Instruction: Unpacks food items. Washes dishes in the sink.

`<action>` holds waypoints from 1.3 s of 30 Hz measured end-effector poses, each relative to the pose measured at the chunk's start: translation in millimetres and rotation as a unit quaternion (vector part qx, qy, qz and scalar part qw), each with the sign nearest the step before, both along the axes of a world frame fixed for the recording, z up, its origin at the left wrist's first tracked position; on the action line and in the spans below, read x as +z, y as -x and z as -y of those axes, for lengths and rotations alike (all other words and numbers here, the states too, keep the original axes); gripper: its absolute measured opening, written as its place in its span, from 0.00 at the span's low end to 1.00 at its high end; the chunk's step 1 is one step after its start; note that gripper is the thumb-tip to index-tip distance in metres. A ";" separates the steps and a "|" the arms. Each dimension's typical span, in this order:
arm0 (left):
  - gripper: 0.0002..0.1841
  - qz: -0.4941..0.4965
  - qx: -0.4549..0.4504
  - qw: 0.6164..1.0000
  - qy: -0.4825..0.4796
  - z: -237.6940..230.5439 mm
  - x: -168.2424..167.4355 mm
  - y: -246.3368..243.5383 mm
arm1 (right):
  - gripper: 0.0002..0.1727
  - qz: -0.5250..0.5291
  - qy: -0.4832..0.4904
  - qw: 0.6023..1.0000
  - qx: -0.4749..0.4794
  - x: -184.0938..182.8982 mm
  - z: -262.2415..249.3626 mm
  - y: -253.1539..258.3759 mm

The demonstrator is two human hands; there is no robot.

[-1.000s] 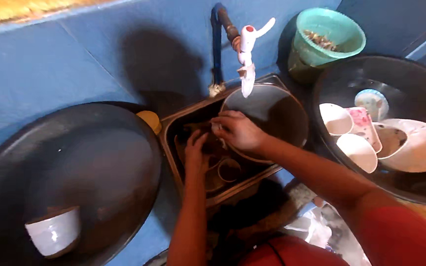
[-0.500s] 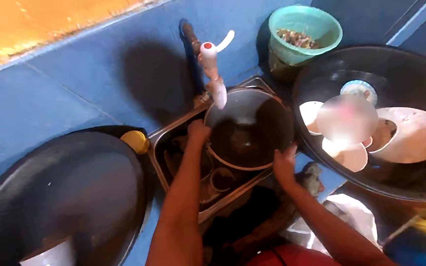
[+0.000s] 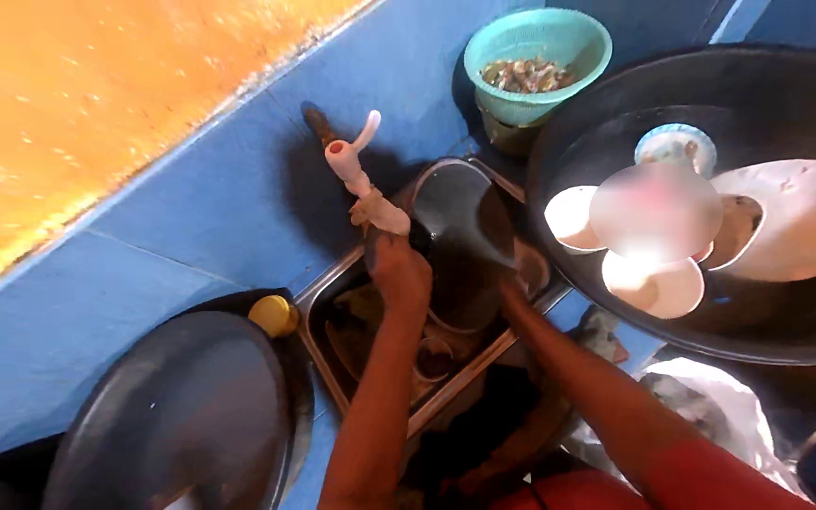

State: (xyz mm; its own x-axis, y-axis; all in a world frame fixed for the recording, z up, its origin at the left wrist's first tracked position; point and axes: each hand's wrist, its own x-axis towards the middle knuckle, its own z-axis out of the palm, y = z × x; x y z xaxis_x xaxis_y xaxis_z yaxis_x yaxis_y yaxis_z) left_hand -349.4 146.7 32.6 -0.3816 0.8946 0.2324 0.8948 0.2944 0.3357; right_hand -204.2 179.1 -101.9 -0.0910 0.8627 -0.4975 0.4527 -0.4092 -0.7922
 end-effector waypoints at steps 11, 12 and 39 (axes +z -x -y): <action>0.20 -0.175 -0.167 0.955 -0.171 9.8 -39.4 -17.9 | 0.18 -0.308 0.174 0.901 -0.252 -23.4 8.4 4.4; 0.19 -0.191 -0.175 0.948 -0.185 10.4 -38.9 -20.4 | 0.17 -0.318 0.192 0.892 -0.259 -21.2 8.4 4.0; 0.19 -0.273 -0.203 0.908 -0.244 42.2 -42.9 -29.1 | 0.16 -0.344 0.224 0.888 -0.206 -43.4 2.7 14.3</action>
State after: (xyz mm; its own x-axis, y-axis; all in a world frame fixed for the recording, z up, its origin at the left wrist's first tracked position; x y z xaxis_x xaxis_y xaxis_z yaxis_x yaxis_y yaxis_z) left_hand -320.3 104.5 -10.3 0.2472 0.6755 0.6947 0.9689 -0.1611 -0.1880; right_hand -218.5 176.4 -145.3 -0.2303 0.6222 -0.7482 -0.3366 -0.7724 -0.5386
